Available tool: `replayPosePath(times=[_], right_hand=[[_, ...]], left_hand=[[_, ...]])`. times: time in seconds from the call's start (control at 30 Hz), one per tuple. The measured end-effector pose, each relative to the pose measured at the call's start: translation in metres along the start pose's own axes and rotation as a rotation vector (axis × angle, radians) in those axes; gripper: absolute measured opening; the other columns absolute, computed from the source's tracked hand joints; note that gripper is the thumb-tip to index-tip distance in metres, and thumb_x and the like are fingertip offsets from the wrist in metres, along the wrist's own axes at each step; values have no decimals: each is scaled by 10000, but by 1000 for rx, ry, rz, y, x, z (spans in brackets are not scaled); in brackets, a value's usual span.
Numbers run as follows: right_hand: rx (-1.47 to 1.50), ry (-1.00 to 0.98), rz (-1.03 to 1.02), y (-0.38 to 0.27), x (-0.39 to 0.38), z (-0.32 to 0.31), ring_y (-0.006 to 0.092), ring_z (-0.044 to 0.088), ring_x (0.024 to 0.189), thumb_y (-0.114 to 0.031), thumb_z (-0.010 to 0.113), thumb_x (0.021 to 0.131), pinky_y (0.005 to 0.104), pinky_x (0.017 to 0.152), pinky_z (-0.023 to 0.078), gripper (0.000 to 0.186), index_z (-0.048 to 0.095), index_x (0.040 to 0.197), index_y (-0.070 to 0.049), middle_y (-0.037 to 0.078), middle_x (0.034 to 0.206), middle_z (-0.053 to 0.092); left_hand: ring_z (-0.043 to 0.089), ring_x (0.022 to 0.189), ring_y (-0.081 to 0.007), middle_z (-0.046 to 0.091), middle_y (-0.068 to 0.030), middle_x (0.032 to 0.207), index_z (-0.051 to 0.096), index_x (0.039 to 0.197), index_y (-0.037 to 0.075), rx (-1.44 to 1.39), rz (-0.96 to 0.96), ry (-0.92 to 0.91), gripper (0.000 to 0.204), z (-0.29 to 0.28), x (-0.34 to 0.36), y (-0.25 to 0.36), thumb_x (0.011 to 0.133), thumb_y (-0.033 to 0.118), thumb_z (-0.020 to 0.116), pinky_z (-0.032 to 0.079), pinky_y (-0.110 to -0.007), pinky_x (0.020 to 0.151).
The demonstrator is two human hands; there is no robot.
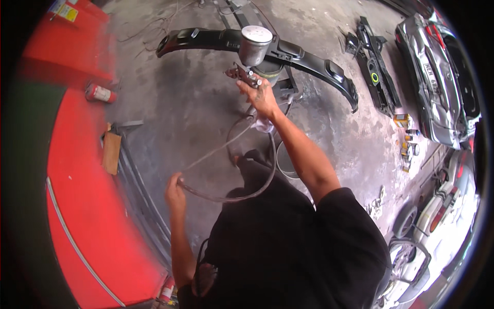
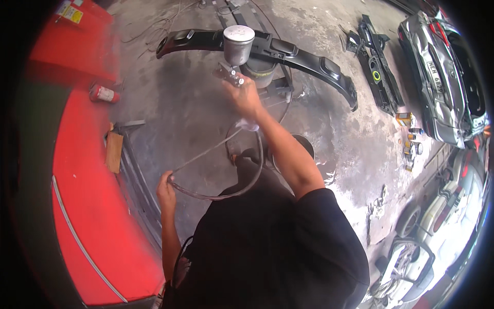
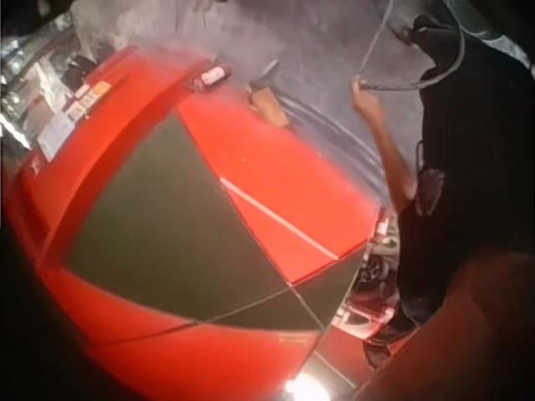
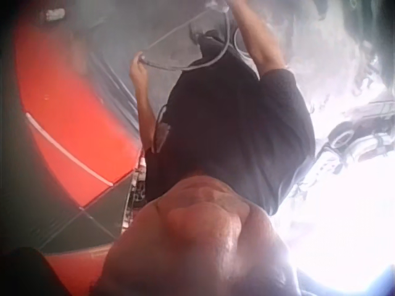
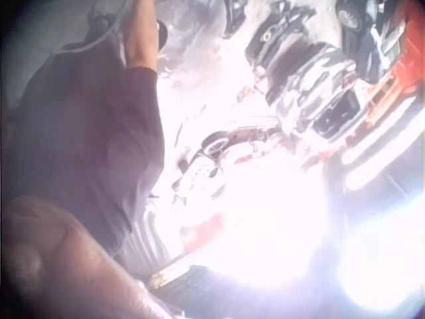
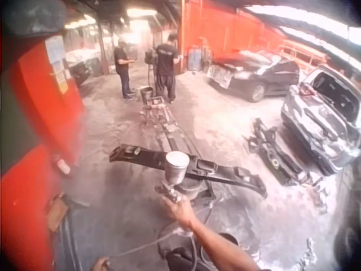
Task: The person uses a spray gun to apply a coat of paint to a black car bumper mounted on a stand. They move the spray gun in steady, sweeping motions across the surface of the bumper, covering the entire area systematically. The person occasionally pauses to reposition the bumper or adjust their stance to reach different sections.
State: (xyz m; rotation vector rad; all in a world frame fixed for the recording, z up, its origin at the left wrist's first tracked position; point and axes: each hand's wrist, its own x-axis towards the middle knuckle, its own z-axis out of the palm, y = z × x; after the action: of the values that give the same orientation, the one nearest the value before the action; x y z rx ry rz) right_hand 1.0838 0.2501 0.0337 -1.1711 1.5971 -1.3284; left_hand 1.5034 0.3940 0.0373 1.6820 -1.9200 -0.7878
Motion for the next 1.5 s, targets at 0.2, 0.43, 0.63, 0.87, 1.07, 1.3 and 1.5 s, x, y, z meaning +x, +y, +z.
replayPosePath(times=[0.2,0.43,0.63,0.87,1.07,1.3,1.5], right_hand=[[-164,377,161,9,15,-79,116,583,612,-282,740,1001,309,522,469,263,729,1070,-29,22,772,681],[-865,917,457,81,-17,-219,453,739,945,-323,762,952,509,823,554,372,741,1106,16,265,996,762],[-791,999,198,86,13,-134,171,602,477,-323,766,984,354,447,473,327,709,912,-9,55,639,641],[-513,696,144,-2,125,168,208,662,712,-238,752,987,387,678,542,242,723,1099,-26,122,812,717],[-361,398,125,-28,203,353,191,689,744,-240,759,974,377,717,548,305,715,1153,3,135,854,742],[-127,270,191,-53,222,378,128,650,691,-218,751,983,295,535,527,242,732,1144,-38,43,801,699],[-622,664,168,-33,191,207,164,677,737,-265,737,986,356,695,541,262,777,1123,-45,69,892,763]], left_hand=[[708,1050,-395,734,-214,1124,684,1258,27,2,78,-154,292,-13,99,25,983,-22,598,550,-440,920],[697,1015,-432,739,-207,1077,712,1227,77,-19,190,-362,268,-3,172,25,964,120,685,556,-488,854],[699,1006,-438,738,-215,1074,717,1196,74,-24,176,-365,230,-41,250,-31,981,153,696,552,-489,849],[704,1063,-424,741,-225,1132,700,1238,55,1,164,-281,245,-167,358,-176,1003,123,680,547,-453,890],[705,1107,-389,736,-224,1150,679,1280,32,161,110,-283,271,-282,429,-224,1017,91,658,537,-419,958],[703,1059,-395,734,-226,1114,705,1242,46,47,170,-252,278,-290,485,-265,966,42,677,536,-456,923],[686,982,-394,747,-165,1045,724,1129,58,-113,337,-473,191,-218,489,-243,940,88,721,530,-477,851]])
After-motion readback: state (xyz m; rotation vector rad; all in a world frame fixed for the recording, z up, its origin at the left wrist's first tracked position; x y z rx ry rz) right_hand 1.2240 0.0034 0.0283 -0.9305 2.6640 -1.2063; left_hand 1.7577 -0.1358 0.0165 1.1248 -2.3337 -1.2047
